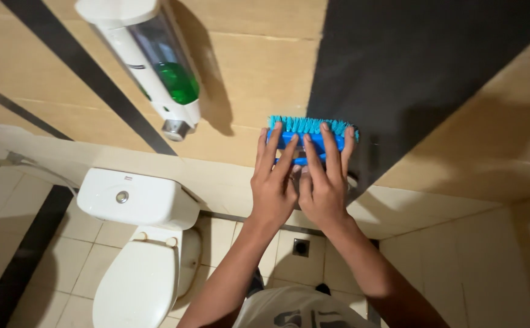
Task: The person scrubs the tiled bathroom floor with a blue brush while kneeling. They then stand and scrub the black baseboard along the wall using the same brush.
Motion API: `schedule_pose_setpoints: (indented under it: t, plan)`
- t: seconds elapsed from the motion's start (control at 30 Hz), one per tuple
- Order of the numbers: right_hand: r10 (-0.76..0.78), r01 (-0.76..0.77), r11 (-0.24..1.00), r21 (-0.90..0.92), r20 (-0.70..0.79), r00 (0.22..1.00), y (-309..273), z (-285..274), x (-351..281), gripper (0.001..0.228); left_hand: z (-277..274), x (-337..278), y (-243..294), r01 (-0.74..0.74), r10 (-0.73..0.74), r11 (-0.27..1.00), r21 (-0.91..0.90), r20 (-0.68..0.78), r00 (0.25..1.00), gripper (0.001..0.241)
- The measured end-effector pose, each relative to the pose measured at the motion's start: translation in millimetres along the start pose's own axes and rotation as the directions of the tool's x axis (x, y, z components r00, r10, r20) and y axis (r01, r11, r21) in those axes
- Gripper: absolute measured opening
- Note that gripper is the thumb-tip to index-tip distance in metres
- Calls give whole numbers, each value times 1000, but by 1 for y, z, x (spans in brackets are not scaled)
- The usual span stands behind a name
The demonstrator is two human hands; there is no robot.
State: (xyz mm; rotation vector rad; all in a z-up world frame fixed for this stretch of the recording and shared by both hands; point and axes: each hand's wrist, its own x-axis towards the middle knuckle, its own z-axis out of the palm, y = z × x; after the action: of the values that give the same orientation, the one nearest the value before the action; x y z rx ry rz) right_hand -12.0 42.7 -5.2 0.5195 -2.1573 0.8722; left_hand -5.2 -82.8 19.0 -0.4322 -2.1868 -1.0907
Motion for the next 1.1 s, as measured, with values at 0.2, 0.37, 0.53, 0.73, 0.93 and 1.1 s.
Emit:
schedule_pose_setpoints:
  t: [0.2,0.37,0.53,0.73,0.93,1.1]
  plan:
    - [28,-29,999,-24,-17,999,20,-28,-9,50,28,-3,24,-18,18,1000,-15,-11,1000,54]
    - [32,-33,999,-39,-41,999,39,-57,-17,49,54,-5,49,-68,67,997,-40,-21,998,48]
    - [43,-45,998,-32,-51,998,65,-83,-30,49,83,-13,71,-97,96,994,-47,-26,995,47]
    - [55,-56,998,-14,-64,996,90,-113,-43,49,115,-21,94,-111,109,992,-64,-23,994,47]
    - [54,-58,997,-55,-87,995,110,-132,-55,52,137,-27,107,-121,123,991,-58,35,992,51]
    - [57,-62,996,-57,-92,994,109,-135,-54,54,137,-27,110,-123,126,990,-69,28,992,51]
